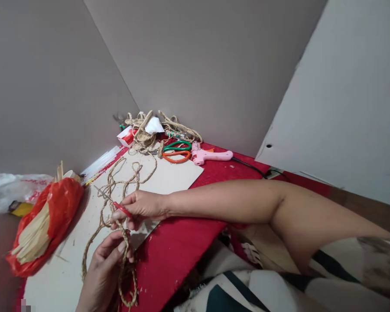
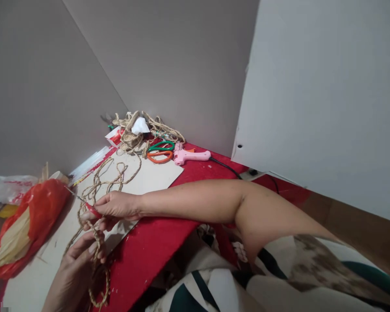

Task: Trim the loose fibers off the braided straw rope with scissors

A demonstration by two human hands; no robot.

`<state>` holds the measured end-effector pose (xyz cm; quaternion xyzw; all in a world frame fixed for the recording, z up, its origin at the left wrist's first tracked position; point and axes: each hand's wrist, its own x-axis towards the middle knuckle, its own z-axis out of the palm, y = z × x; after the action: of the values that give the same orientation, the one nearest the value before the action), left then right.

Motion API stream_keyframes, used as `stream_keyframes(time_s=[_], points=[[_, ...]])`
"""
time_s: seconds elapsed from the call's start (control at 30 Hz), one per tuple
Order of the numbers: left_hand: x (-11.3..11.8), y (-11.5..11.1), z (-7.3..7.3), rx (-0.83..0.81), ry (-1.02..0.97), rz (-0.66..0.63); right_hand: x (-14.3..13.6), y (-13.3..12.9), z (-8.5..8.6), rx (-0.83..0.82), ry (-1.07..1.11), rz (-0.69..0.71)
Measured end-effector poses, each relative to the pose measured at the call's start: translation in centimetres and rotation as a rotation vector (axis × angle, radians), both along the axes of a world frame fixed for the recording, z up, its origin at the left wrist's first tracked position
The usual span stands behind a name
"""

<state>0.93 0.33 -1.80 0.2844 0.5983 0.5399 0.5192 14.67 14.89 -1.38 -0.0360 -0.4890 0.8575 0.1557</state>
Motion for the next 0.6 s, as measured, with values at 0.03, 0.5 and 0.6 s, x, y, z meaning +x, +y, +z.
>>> stream_keyframes(time_s=[0.03,0.5,0.6], points=[[0.1,0.2,0.0,0.000,0.015,-0.005,0.2,0.0,0.2,-0.031,0.027,0.007],[2.8,-0.1,5.1,0.109,0.380,0.198,1.8,1.4,2.9,-0.168,0.144,-0.268],[3.0,-0.4,5.8,0.156,0.616,0.282,2.2,1.6,3.3,-0.137,0.223,-0.223]])
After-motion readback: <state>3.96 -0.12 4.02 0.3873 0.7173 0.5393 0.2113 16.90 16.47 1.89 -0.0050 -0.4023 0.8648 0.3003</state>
